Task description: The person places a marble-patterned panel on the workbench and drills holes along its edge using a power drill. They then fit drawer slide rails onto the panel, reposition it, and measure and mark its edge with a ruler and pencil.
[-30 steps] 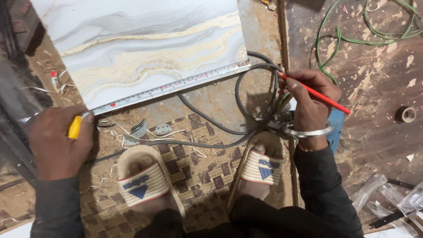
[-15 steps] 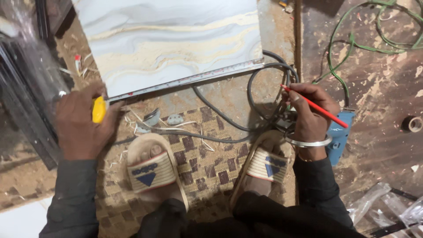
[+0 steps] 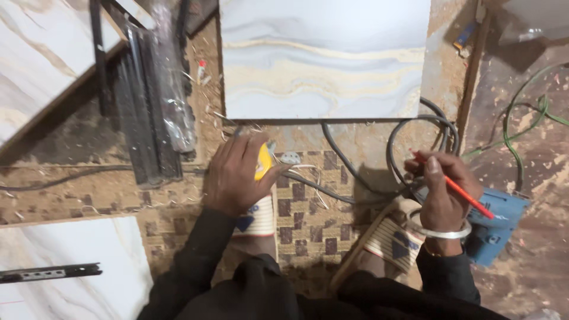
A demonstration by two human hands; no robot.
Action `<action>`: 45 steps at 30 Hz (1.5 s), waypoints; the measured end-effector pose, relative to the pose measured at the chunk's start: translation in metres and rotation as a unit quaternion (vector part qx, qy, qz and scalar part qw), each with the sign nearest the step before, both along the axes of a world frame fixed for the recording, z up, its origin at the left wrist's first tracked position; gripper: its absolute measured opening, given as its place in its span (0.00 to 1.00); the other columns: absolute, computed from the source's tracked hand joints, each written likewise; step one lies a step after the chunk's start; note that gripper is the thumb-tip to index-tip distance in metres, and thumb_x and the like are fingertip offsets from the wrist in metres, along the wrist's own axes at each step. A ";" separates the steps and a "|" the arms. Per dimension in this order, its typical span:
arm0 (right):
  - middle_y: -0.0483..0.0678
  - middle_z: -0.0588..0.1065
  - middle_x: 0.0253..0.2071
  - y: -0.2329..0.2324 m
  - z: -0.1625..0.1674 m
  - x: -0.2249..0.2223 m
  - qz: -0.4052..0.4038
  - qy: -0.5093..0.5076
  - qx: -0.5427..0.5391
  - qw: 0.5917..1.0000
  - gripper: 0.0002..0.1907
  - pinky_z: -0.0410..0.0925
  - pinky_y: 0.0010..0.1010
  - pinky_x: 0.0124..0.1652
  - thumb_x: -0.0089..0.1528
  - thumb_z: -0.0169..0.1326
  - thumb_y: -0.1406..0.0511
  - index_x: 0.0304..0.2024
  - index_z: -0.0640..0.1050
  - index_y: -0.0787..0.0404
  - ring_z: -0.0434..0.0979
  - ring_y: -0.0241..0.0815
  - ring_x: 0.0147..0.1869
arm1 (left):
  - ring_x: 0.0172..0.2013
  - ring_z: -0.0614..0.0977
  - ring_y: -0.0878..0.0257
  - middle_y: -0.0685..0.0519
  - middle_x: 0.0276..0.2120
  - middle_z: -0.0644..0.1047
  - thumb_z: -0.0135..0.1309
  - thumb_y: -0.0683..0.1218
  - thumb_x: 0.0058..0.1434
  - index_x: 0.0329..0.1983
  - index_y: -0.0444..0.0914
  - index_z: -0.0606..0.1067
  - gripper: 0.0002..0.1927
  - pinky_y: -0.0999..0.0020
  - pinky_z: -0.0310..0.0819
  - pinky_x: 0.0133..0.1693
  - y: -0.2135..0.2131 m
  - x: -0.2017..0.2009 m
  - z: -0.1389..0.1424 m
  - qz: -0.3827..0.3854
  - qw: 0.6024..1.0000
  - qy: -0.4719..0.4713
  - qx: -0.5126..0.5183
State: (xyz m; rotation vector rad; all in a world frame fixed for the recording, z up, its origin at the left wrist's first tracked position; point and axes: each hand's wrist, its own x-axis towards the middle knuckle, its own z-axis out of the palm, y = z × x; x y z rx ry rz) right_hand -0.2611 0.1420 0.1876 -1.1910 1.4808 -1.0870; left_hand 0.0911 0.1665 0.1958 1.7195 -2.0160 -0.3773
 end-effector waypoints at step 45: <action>0.64 0.58 0.76 -0.075 0.101 0.072 0.076 0.330 -0.460 0.821 0.40 0.57 0.48 0.74 0.64 0.63 0.64 0.73 0.59 0.67 0.57 0.53 0.83 | 0.58 0.75 0.50 0.45 0.57 0.76 0.56 0.35 0.59 0.66 0.33 0.72 0.29 0.54 0.66 0.57 -0.188 0.118 -0.036 -0.016 0.952 -0.300 -0.057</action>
